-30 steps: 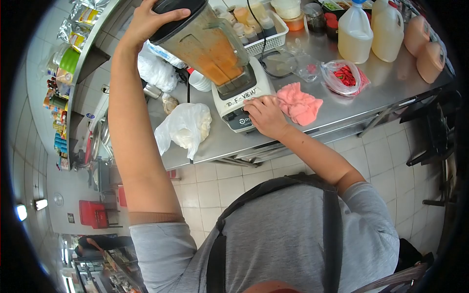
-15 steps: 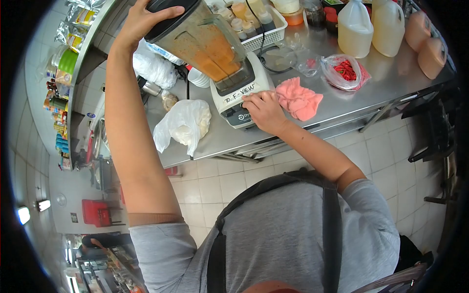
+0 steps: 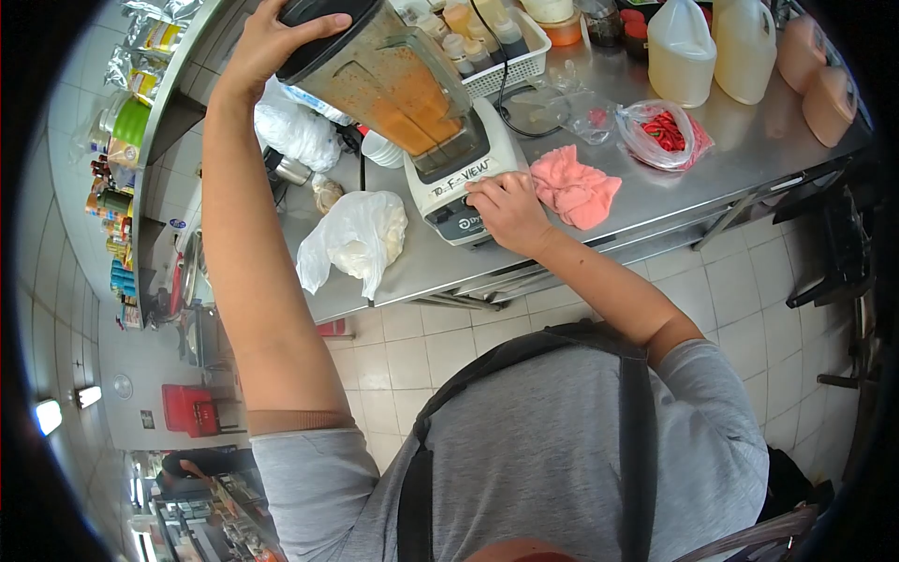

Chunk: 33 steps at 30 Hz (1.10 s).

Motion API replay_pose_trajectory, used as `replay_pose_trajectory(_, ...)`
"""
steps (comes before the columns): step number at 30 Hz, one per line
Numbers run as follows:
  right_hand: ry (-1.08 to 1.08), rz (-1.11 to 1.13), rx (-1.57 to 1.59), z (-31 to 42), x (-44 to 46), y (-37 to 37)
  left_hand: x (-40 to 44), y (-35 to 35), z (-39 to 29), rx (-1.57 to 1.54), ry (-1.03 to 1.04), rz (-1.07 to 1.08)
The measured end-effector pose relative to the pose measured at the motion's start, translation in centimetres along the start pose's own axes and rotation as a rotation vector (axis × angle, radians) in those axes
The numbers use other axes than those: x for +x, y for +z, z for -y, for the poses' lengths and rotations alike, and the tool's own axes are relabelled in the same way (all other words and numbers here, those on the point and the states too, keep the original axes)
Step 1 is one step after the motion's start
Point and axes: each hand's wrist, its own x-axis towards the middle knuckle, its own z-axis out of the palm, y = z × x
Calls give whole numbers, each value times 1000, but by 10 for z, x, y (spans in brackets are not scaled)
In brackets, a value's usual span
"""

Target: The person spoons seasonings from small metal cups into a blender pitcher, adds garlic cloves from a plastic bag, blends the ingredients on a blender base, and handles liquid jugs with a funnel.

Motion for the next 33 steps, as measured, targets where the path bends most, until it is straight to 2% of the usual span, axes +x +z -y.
replay_pose_trajectory(12,-25,15,5,-1,1,-2,1,0,2,48,24,-11)
replay_pose_trajectory(18,-33,5,25,-3,1,1,7,-5,8,-24,102,13)
replay_pose_trajectory(21,-39,11,25,-5,2,-1,10,-16,7,-228,23,-64)
replay_pose_trajectory(33,-13,67,36,-3,3,-3,9,-22,12,-119,105,-23)
